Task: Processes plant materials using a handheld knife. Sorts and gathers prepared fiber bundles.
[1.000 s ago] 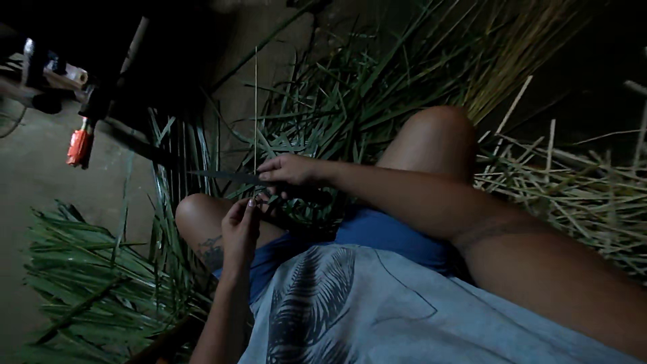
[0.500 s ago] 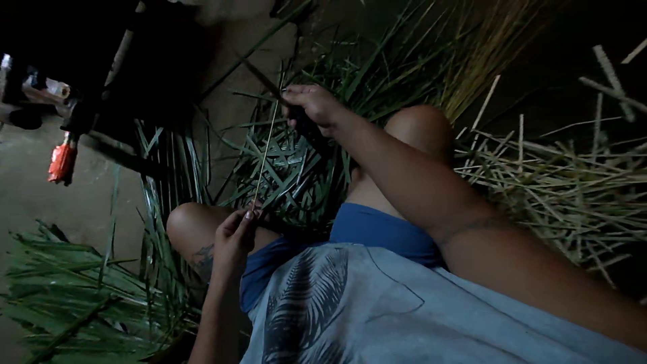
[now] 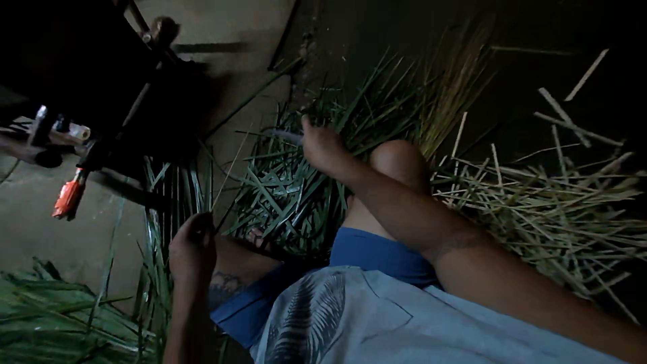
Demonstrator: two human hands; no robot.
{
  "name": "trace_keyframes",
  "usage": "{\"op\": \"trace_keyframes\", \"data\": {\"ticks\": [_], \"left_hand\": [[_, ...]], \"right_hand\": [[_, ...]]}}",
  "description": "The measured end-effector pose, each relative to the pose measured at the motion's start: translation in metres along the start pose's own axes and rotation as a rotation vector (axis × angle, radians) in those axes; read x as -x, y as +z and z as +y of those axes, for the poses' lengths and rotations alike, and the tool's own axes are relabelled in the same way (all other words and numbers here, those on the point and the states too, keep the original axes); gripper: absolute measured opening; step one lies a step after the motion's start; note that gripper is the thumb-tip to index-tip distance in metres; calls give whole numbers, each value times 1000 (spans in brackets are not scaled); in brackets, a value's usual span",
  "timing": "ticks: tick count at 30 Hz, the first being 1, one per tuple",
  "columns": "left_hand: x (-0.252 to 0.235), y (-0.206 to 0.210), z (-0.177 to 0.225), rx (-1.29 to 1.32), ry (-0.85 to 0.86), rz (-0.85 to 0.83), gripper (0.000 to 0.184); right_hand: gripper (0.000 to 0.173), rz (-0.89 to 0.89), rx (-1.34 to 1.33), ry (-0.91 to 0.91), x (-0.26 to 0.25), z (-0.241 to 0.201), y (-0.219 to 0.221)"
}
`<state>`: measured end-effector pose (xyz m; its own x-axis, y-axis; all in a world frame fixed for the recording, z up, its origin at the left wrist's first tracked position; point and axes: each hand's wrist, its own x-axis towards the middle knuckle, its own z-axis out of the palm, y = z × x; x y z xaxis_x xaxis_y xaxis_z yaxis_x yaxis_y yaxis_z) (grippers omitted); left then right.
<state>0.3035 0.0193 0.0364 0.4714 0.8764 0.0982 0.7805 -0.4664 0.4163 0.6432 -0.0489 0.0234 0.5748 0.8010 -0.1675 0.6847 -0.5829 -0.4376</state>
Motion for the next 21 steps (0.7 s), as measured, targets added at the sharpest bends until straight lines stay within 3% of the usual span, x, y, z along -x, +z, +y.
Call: {"op": "trace_keyframes", "data": {"ticks": [5, 7, 9, 11, 14, 15, 16, 19, 21], "left_hand": [[-41, -33, 59, -237, 299, -1, 30], [-54, -43, 89, -287, 463, 44, 29], [-59, -58, 129, -331, 487, 39, 28], [-52, -71, 170, -222, 495, 18, 26], [-89, -40, 122, 159, 1133, 273, 28], [-66, -33, 131, 277, 887, 278, 23], [-53, -31, 134, 226, 705, 291, 26], [-84, -14, 48, -90, 690, 242, 44], [-77, -2, 18, -67, 599, 180, 44]], "right_hand": [[73, -30, 78, -183, 38, -28, -20], [52, 33, 50, -252, 40, -17, -24], [31, 181, 3, -312, 37, 4, -23], [26, 273, -47, -278, 34, 26, -33], [30, 278, -165, -68, 28, 68, -60], [31, 293, -220, 34, 25, 88, -68], [32, 305, -274, 143, 21, 112, -73], [33, 329, -434, 411, 1, 208, -75], [37, 296, -585, 594, -10, 277, -64]]}}
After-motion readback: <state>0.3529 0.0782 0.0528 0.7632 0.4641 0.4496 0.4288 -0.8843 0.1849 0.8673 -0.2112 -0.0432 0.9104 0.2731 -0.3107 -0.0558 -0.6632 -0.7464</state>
